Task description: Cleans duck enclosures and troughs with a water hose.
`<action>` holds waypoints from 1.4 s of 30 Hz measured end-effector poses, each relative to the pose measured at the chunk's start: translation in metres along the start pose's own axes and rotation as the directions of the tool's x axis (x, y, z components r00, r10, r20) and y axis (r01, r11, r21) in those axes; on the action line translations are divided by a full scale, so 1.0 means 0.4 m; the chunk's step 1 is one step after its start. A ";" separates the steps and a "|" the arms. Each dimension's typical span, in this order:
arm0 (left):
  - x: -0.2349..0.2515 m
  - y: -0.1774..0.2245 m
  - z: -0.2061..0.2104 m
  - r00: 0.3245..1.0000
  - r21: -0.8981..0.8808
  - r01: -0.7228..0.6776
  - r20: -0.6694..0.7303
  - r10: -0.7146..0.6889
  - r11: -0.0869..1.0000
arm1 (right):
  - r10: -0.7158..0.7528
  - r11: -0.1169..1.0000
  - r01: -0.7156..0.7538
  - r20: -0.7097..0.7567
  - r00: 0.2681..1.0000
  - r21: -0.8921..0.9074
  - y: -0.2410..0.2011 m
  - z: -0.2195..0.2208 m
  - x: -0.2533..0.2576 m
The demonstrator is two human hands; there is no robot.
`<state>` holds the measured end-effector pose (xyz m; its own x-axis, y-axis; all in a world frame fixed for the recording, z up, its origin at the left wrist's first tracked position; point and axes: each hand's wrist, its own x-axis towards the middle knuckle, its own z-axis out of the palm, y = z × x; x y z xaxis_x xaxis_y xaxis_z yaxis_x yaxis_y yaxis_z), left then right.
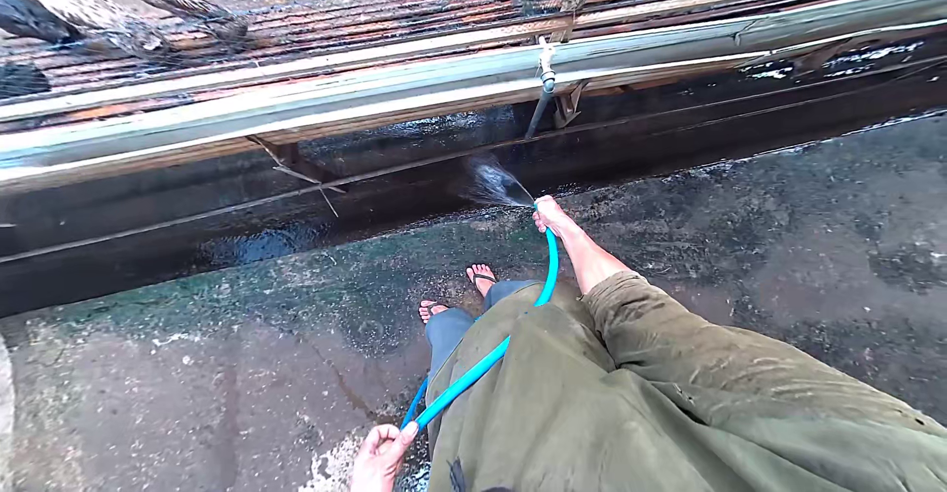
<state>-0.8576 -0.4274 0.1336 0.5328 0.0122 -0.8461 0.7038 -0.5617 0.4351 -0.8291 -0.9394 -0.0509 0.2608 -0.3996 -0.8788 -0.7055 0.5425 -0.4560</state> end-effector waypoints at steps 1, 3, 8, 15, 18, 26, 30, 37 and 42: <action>-0.001 0.002 0.002 1.000 0.000 0.000 -0.001 0.000 1.000 | -0.004 1.000 0.004 -0.035 0.999 -0.025 0.001 -0.003 0.003; -0.002 0.001 0.005 1.000 -0.004 -0.005 -0.007 0.005 1.000 | -0.001 0.997 -0.009 -0.131 0.991 -0.076 -0.001 -0.011 0.001; 0.005 -0.016 0.007 0.999 0.008 -0.022 -0.026 0.022 1.000 | -0.017 1.000 0.012 -0.185 0.983 -0.023 0.001 -0.018 -0.011; 0.014 -0.029 0.001 0.999 -0.040 -0.042 -0.027 0.041 0.998 | -0.107 0.993 0.106 0.017 0.994 0.051 -0.022 0.014 -0.017; 0.021 -0.033 -0.005 0.998 -0.038 -0.050 -0.030 0.049 0.998 | -0.116 0.991 0.110 0.089 0.989 0.071 -0.038 0.031 0.002; 0.033 -0.048 -0.011 0.997 -0.052 -0.071 -0.025 0.069 0.996 | -0.161 0.987 0.159 0.131 0.978 0.026 -0.067 0.059 0.009; 0.033 -0.050 -0.006 0.997 -0.057 -0.072 -0.029 0.070 0.996 | -0.163 0.986 0.162 -0.032 0.986 -0.027 -0.085 0.045 -0.015; 0.031 -0.046 0.004 0.995 -0.044 -0.086 -0.060 0.083 0.995 | -0.158 0.987 0.151 -0.236 0.959 -0.049 -0.095 0.025 -0.052; 0.034 -0.048 0.001 0.995 -0.056 -0.079 -0.063 0.075 0.995 | -0.188 0.982 0.179 -0.191 0.963 -0.063 -0.105 0.036 -0.042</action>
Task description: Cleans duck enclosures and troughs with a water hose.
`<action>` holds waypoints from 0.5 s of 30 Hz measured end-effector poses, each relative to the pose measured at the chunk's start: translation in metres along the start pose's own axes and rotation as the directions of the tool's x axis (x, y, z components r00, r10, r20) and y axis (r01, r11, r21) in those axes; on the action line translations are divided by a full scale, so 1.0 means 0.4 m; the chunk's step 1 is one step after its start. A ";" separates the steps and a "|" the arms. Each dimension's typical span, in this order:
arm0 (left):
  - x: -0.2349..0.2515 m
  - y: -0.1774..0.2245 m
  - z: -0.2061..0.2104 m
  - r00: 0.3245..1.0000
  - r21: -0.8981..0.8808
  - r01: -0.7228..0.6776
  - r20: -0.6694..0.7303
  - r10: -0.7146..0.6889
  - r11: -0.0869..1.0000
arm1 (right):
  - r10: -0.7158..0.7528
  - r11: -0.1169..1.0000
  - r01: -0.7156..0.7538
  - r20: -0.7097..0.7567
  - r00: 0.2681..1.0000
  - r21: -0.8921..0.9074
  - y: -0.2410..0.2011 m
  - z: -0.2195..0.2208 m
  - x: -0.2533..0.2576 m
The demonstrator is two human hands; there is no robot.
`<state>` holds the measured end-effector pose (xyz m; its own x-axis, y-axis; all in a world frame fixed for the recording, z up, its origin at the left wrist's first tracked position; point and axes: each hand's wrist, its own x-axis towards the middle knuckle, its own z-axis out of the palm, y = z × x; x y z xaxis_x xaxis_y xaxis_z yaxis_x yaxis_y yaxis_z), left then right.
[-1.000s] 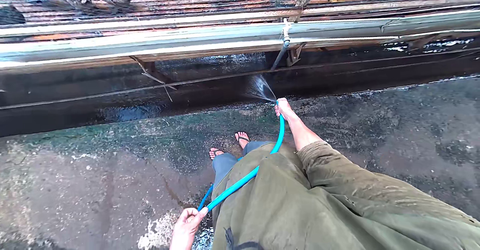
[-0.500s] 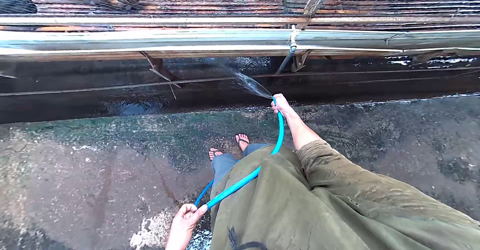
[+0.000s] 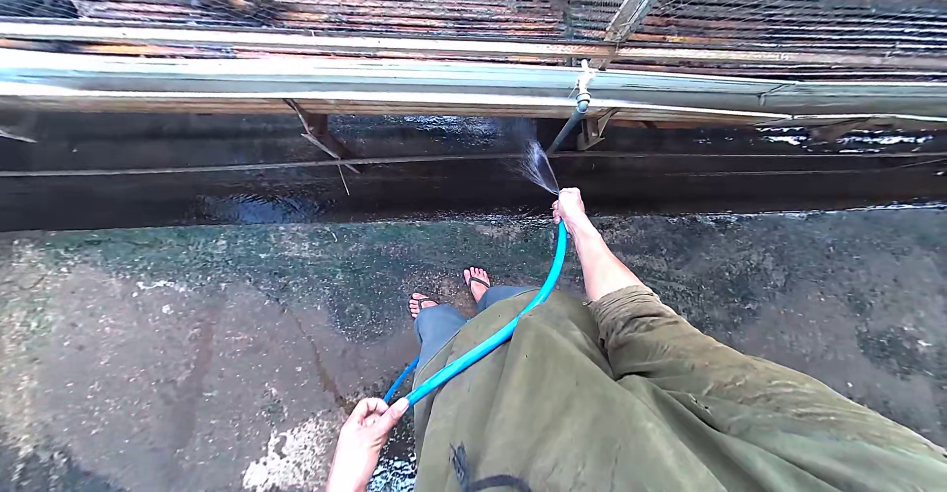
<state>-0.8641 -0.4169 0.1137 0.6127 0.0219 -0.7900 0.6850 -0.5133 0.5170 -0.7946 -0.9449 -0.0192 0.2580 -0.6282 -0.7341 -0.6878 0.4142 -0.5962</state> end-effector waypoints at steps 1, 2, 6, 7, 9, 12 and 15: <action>-0.002 0.000 -0.001 1.000 0.002 -0.004 0.004 0.004 1.000 | 0.001 1.000 -0.001 0.021 1.000 0.001 0.000 0.004 0.003; -0.002 -0.001 -0.002 1.000 0.006 -0.007 0.005 0.007 1.000 | 0.001 1.000 -0.001 0.031 1.000 0.000 0.000 0.009 0.008; -0.004 -0.004 -0.006 1.000 0.013 -0.006 0.001 0.006 1.000 | -0.002 1.000 0.003 0.081 0.997 -0.012 -0.008 0.030 0.011; -0.004 -0.005 -0.007 1.000 0.012 -0.005 0.001 0.005 1.000 | -0.012 1.000 0.012 0.092 0.996 -0.005 -0.010 0.035 0.010; -0.004 -0.008 -0.006 1.000 0.006 -0.004 0.001 0.004 1.000 | -0.015 1.000 0.016 0.113 0.994 -0.006 -0.017 0.041 0.003; -0.007 -0.010 -0.001 1.000 -0.001 0.003 -0.004 -0.003 1.000 | -0.004 0.999 0.007 0.075 0.997 -0.040 -0.021 0.036 0.004; -0.006 -0.009 0.006 1.000 -0.008 0.006 -0.026 -0.006 1.000 | 0.007 0.999 -0.007 -0.003 1.000 -0.040 -0.026 0.030 0.013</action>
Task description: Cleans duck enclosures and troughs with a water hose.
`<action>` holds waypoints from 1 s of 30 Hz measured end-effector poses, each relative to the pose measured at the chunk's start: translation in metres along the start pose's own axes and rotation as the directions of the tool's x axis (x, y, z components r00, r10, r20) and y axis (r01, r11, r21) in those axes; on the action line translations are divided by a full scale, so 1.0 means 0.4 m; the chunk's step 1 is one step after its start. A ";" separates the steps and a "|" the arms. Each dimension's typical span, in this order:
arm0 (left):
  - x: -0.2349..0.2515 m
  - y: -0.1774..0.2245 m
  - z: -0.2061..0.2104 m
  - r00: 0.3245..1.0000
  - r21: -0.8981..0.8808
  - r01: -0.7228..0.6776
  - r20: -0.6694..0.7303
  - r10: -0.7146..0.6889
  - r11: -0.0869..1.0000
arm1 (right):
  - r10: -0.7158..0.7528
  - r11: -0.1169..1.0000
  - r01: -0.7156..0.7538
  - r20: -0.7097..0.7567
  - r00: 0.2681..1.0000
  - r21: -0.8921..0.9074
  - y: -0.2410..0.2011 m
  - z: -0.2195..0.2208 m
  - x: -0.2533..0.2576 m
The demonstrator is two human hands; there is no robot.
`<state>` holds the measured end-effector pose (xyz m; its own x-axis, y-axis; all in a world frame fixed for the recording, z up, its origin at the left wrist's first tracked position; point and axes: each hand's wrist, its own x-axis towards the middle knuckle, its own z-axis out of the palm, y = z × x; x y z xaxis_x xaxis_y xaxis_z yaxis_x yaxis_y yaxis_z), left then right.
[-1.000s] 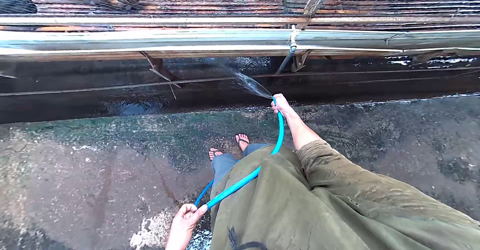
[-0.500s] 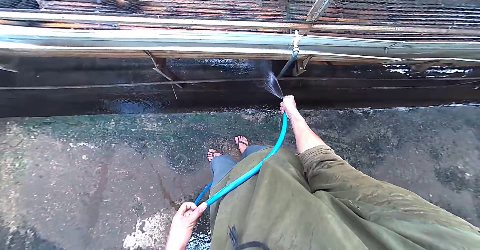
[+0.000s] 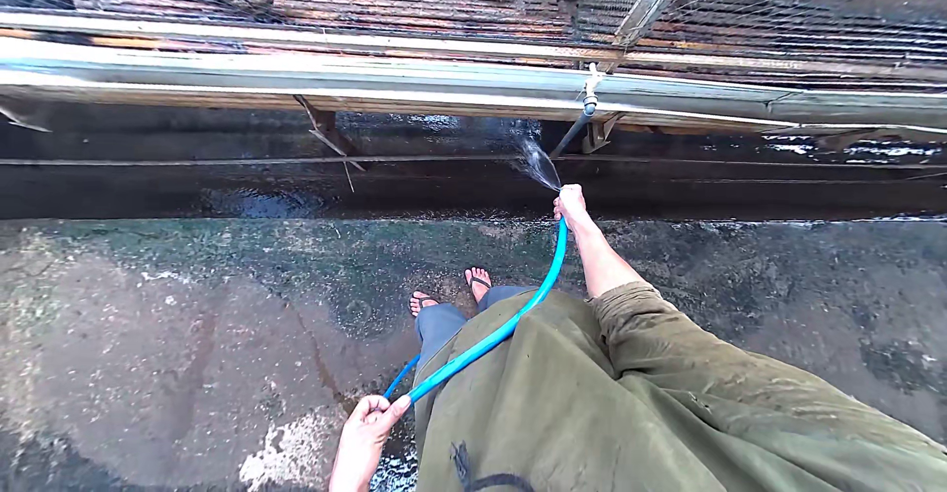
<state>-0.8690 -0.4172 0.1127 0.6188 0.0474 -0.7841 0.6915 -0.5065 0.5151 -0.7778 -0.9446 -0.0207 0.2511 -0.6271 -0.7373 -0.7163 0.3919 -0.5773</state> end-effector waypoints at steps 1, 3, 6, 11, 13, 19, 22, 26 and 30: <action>0.002 -0.001 0.002 1.000 0.000 0.001 -0.004 -0.001 1.000 | -0.006 1.000 0.006 -0.004 1.000 0.012 0.001 -0.002 0.003; 0.005 -0.005 0.004 1.000 0.003 -0.002 -0.009 0.002 1.000 | -0.027 0.999 0.027 0.015 1.000 0.025 0.006 -0.004 0.003; 0.010 -0.009 -0.001 1.000 -0.005 -0.009 -0.007 0.009 1.000 | -0.028 0.999 0.028 0.040 0.999 0.023 0.003 0.002 -0.003; 0.006 0.004 -0.007 1.000 -0.001 -0.020 -0.022 0.020 1.000 | -0.028 0.999 0.024 0.095 0.995 0.040 0.000 0.013 0.003; 0.004 0.007 -0.008 0.999 0.010 -0.027 -0.017 0.027 1.000 | -0.042 0.998 0.034 0.147 0.988 0.054 0.000 0.016 0.001; 0.000 0.012 -0.007 0.999 -0.006 -0.031 -0.015 0.031 0.999 | -0.064 0.997 0.054 0.238 0.969 0.048 -0.019 0.038 -0.021; -0.005 0.016 -0.015 1.000 -0.013 -0.025 -0.019 0.024 1.000 | -0.064 0.998 0.057 0.278 0.959 0.033 -0.017 0.063 -0.005; -0.009 0.016 -0.020 0.999 -0.020 -0.029 -0.027 0.028 0.999 | -0.057 0.998 0.048 0.323 0.945 0.035 -0.026 0.097 0.003; -0.016 0.011 -0.022 1.000 -0.025 -0.015 -0.024 0.015 1.000 | -0.056 0.998 0.057 0.346 0.937 0.006 -0.049 0.123 -0.028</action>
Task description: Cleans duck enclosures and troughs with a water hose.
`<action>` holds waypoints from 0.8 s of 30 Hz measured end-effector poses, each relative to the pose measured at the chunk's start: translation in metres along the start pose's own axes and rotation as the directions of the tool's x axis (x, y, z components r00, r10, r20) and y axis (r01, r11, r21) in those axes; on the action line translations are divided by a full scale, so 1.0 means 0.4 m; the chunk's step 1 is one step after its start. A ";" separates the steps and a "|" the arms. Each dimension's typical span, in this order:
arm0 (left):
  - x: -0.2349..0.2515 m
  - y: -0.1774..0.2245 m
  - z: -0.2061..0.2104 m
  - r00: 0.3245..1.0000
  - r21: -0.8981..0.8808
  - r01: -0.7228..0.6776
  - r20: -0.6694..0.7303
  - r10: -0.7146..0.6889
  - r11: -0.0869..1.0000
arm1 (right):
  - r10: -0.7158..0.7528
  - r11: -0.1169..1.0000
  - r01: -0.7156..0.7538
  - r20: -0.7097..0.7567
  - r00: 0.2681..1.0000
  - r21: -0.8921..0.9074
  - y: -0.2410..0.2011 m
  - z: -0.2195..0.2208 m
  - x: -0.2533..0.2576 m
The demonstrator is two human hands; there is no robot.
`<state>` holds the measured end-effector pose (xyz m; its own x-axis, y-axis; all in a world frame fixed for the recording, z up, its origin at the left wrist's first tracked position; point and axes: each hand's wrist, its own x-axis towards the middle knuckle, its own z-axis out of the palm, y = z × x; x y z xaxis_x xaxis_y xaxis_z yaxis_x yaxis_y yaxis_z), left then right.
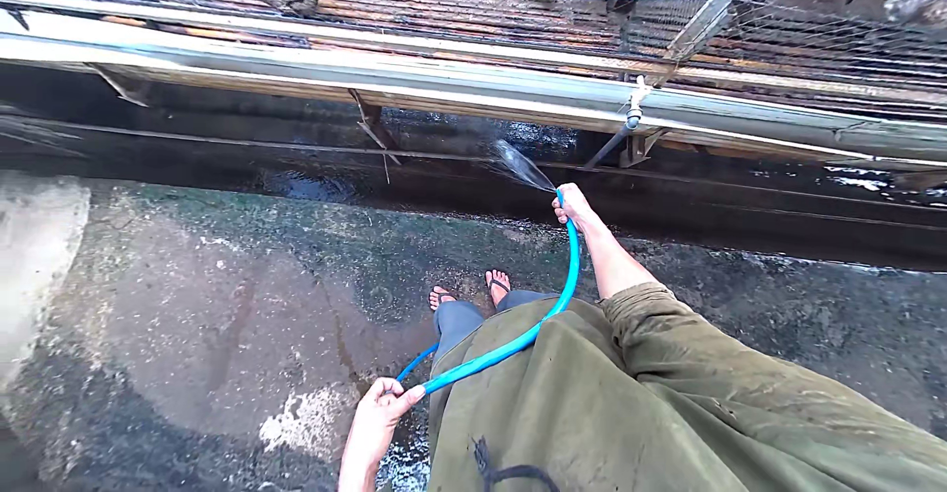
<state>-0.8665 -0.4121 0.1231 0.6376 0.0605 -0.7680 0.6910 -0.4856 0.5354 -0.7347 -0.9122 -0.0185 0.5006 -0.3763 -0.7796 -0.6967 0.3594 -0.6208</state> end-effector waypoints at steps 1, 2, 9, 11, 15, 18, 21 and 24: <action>0.000 -0.002 0.000 1.000 0.000 0.003 0.000 -0.003 1.000 | -0.002 1.000 0.002 0.021 1.000 -0.005 0.000 0.005 0.012; -0.002 -0.004 0.000 1.000 0.000 0.004 -0.001 -0.004 1.000 | -0.001 1.000 0.001 0.037 0.999 -0.008 -0.001 0.011 0.020; -0.011 -0.022 -0.005 1.000 -0.009 -0.004 0.000 0.004 1.000 | 0.006 0.999 0.000 0.113 0.994 -0.051 -0.019 0.064 0.025; -0.012 -0.027 -0.005 1.000 -0.010 -0.006 0.001 0.006 1.000 | 0.009 0.998 -0.001 0.139 0.990 -0.061 -0.021 0.076 0.028; -0.015 -0.033 -0.006 1.000 0.004 0.007 0.000 -0.007 1.000 | 0.014 0.997 0.000 0.185 0.983 -0.077 -0.023 0.098 0.028; -0.019 -0.030 -0.004 1.000 -0.014 0.017 0.002 -0.017 1.000 | 0.014 0.997 0.003 0.212 0.977 -0.079 -0.028 0.111 0.023; -0.019 -0.036 -0.004 1.000 -0.023 0.014 0.007 -0.014 1.000 | 0.026 0.996 -0.007 0.228 0.973 -0.084 -0.031 0.121 0.025; -0.019 -0.039 -0.003 1.000 -0.022 0.016 0.007 -0.016 1.000 | 0.025 0.996 -0.004 0.233 0.972 -0.093 -0.032 0.127 0.026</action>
<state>-0.8816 -0.4039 0.1211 0.6243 0.0626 -0.7787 0.7085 -0.4653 0.5306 -0.6945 -0.8771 -0.0228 0.5885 -0.1580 -0.7929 -0.7433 0.2800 -0.6075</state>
